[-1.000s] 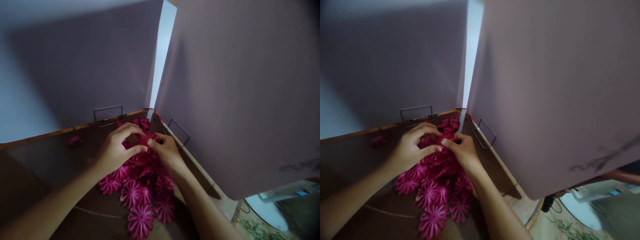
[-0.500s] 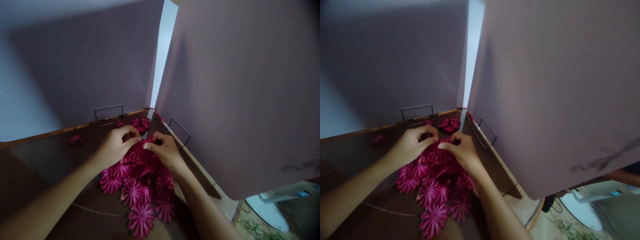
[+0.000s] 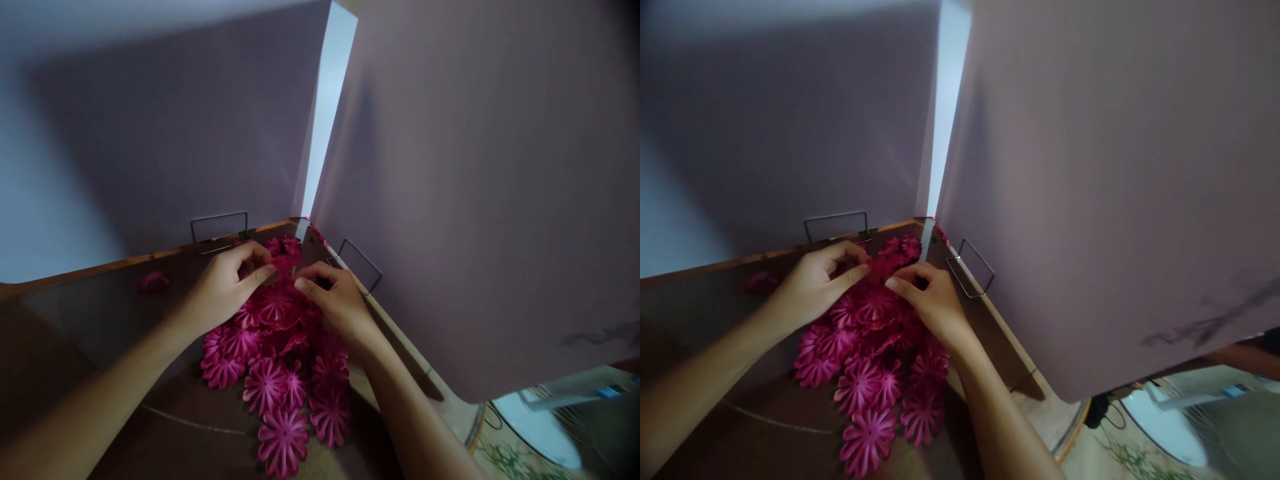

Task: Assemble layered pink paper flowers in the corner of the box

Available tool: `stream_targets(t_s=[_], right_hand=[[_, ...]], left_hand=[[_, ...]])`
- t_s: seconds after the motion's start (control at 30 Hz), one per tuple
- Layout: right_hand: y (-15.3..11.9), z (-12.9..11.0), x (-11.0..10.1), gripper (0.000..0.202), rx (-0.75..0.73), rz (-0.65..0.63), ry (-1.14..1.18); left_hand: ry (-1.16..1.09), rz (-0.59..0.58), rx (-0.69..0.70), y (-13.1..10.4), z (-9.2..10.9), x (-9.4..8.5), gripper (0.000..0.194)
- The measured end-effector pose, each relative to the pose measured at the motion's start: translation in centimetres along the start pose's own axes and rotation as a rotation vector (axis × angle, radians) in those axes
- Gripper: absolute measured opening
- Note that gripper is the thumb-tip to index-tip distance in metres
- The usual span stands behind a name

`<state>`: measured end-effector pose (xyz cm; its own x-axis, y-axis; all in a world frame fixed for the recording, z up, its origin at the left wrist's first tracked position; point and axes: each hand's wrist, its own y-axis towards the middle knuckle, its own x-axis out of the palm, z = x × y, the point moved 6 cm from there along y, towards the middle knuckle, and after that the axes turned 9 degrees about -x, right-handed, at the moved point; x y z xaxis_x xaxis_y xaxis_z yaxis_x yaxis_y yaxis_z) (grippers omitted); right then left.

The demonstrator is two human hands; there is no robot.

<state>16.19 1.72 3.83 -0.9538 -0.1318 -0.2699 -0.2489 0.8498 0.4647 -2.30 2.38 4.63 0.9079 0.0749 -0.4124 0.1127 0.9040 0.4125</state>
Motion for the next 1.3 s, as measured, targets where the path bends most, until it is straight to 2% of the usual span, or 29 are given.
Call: stream_targets(t_s=[0.1,0.23,0.33,0.43,0.53,0.6,0.8,1.1,1.3], right_hand=[[-0.1,-0.4,0.4,0.024,-0.036,-0.025,-0.015],[-0.3,-0.8,0.8,0.023,-0.041,-0.045,-0.07],[-0.3,-0.9,0.9,0.022,-0.028,-0.045,-0.077],[-0.4,-0.7,0.8,0.026,0.027,-0.022,-0.007],[-0.4,-0.1,0.8,0.026,0.103,0.01,0.105],[-0.5,0.2,0.8,0.027,0.128,0.032,0.157],[-0.4,0.6,0.9,0.022,0.102,0.045,0.174],[-0.6,0.4,1.2,0.028,0.084,-0.009,0.221],[-0.6,0.5,1.1,0.027,0.112,0.037,0.239]], left_hand=[[0.119,-0.019,0.06,-0.5,1.1,0.5,0.014],[0.195,-0.066,0.209,-1.2,2.3,1.2,0.006],[0.195,-0.08,0.252,-1.4,2.4,1.4,0.012],[0.145,-0.084,0.198,-1.2,2.0,1.3,0.025],[0.102,-0.039,0.127,-0.9,1.6,0.9,0.022],[0.104,0.001,0.13,-0.9,1.7,0.7,0.019],[0.09,0.011,0.22,-1.1,2.1,1.0,0.016],[-0.101,-0.066,0.107,-0.9,1.4,1.5,0.012],[-0.132,-0.053,0.041,-0.5,0.9,1.2,0.016]])
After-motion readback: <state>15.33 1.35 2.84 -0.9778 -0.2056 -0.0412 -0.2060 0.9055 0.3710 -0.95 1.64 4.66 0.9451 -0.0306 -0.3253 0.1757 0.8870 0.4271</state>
